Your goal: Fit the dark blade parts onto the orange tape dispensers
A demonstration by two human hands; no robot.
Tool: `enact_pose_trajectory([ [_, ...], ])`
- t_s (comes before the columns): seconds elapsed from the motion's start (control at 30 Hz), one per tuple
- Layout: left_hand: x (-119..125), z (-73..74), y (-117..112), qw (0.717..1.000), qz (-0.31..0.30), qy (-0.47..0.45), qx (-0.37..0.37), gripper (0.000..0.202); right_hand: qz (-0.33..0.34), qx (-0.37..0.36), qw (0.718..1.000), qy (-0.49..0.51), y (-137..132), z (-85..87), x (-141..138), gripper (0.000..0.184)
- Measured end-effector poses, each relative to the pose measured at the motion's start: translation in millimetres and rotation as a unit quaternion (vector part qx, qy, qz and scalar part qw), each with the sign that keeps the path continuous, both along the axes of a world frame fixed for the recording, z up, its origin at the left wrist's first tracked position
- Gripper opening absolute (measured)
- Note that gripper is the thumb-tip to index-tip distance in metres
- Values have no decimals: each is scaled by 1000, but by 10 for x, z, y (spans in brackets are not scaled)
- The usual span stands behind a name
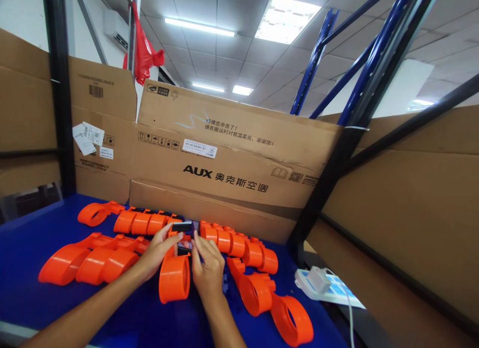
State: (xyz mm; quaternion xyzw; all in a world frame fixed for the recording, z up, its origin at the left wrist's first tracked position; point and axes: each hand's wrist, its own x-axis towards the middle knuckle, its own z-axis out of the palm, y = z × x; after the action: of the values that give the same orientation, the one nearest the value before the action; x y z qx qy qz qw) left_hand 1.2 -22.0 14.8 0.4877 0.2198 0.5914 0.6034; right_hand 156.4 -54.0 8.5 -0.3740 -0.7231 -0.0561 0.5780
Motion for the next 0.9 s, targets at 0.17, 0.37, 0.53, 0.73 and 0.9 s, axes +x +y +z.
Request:
enact_pose_trajectory([
  [0.17,-10,33,-17,998,-33,-34,-38,41,7,-34,999,27,-39,18,-12,32],
  [0.37,-38,105,-165,994,-99,-17,-45,57,169,-222,928,247,-36,131,43,53],
  [0.53,-19,122,-293,983,-181,-9,-39,64,332,-336,838,275,-63,225,113,52],
  [0.73,-9,81,-243,961,-277,-2,-20,61,311,-334,848,271,-26,210,133,46],
  [0.9,75,-2,-244,967,-245,-8,-76,56,284,-355,864,216,-52,205,50,45],
])
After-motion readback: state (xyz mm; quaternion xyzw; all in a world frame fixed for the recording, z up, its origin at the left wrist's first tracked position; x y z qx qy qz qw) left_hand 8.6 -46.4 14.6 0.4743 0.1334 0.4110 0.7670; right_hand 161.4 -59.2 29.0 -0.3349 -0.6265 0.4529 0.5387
